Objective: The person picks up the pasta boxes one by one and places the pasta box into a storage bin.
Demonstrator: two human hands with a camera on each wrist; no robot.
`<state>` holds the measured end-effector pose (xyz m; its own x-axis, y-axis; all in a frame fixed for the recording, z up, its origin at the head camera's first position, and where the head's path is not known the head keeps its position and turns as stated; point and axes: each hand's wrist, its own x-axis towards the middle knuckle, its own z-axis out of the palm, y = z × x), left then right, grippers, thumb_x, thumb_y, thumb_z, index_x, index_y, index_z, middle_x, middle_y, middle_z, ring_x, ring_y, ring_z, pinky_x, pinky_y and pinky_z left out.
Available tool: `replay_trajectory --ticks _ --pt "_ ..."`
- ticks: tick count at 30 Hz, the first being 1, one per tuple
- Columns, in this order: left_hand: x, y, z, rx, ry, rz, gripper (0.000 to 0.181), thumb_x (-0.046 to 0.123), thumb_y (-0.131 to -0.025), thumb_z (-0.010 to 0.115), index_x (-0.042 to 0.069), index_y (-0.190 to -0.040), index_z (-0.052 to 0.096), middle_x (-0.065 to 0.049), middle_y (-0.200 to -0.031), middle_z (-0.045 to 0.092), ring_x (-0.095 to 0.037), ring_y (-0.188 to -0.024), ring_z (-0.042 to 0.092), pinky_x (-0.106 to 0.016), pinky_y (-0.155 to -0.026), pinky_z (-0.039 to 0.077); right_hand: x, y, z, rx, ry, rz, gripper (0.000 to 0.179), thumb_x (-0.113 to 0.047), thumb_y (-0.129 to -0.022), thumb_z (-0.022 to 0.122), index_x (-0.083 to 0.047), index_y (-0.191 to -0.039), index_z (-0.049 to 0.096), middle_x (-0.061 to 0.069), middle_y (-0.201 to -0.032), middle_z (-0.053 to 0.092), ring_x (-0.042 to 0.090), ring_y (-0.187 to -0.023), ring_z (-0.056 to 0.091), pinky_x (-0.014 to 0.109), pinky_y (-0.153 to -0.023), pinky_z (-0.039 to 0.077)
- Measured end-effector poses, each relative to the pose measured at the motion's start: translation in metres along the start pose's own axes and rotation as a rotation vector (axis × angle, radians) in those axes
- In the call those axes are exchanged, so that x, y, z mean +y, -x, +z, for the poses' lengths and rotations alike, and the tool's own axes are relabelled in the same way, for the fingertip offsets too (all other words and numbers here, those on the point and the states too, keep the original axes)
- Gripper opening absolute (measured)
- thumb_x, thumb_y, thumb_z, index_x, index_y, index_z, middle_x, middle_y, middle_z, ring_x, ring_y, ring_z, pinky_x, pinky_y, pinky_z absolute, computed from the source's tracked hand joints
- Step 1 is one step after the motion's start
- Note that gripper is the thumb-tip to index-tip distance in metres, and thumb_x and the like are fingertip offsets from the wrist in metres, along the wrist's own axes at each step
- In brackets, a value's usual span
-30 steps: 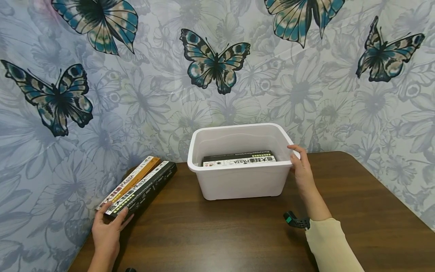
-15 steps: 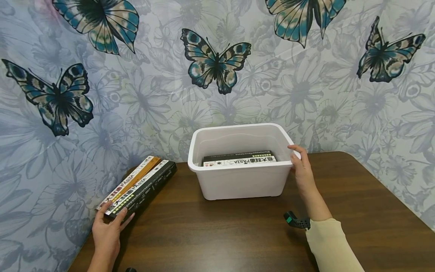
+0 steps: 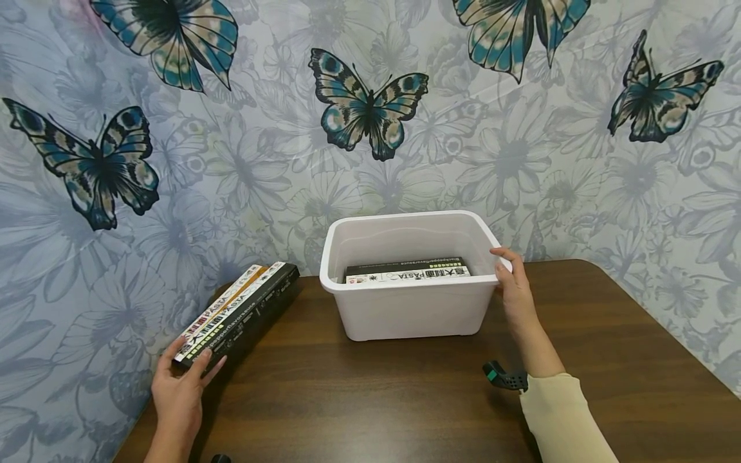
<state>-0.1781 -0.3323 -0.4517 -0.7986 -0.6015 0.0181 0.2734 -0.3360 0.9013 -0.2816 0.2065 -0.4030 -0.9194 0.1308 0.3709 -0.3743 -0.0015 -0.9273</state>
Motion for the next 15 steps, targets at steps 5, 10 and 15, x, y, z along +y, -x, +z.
replay_trajectory --ticks 5,10,15 --pt "0.004 0.001 0.005 -0.007 0.091 0.059 0.059 -0.020 -0.085 0.062 0.009 -0.135 0.050 -0.010 -0.127 0.045 -0.011 -0.093 0.069 -0.034 -0.065 0.061 0.001 0.000 0.001 0.001 -0.007 0.000 0.038 -0.021 -0.104 0.035 -0.011 -0.140 0.041 -0.007 -0.139 0.039 0.018 -0.120 0.044 0.027 -0.088 0.041" --pt "0.010 0.003 0.011 -0.021 0.117 0.090 0.056 -0.020 -0.086 0.061 0.007 -0.134 0.051 -0.008 -0.124 0.046 -0.013 -0.097 0.067 -0.034 -0.065 0.061 0.000 -0.001 0.001 -0.003 -0.010 -0.003 0.037 -0.022 -0.105 0.035 -0.012 -0.140 0.042 -0.008 -0.139 0.039 0.018 -0.121 0.044 0.027 -0.088 0.042" --pt "0.018 0.005 0.019 -0.054 0.108 0.110 0.055 -0.018 -0.088 0.060 0.007 -0.136 0.049 -0.003 -0.131 0.037 -0.016 -0.108 0.056 -0.033 -0.068 0.061 0.002 -0.001 -0.001 -0.010 -0.011 0.001 0.036 -0.023 -0.105 0.036 -0.013 -0.140 0.043 -0.009 -0.139 0.038 0.018 -0.120 0.044 0.026 -0.086 0.042"
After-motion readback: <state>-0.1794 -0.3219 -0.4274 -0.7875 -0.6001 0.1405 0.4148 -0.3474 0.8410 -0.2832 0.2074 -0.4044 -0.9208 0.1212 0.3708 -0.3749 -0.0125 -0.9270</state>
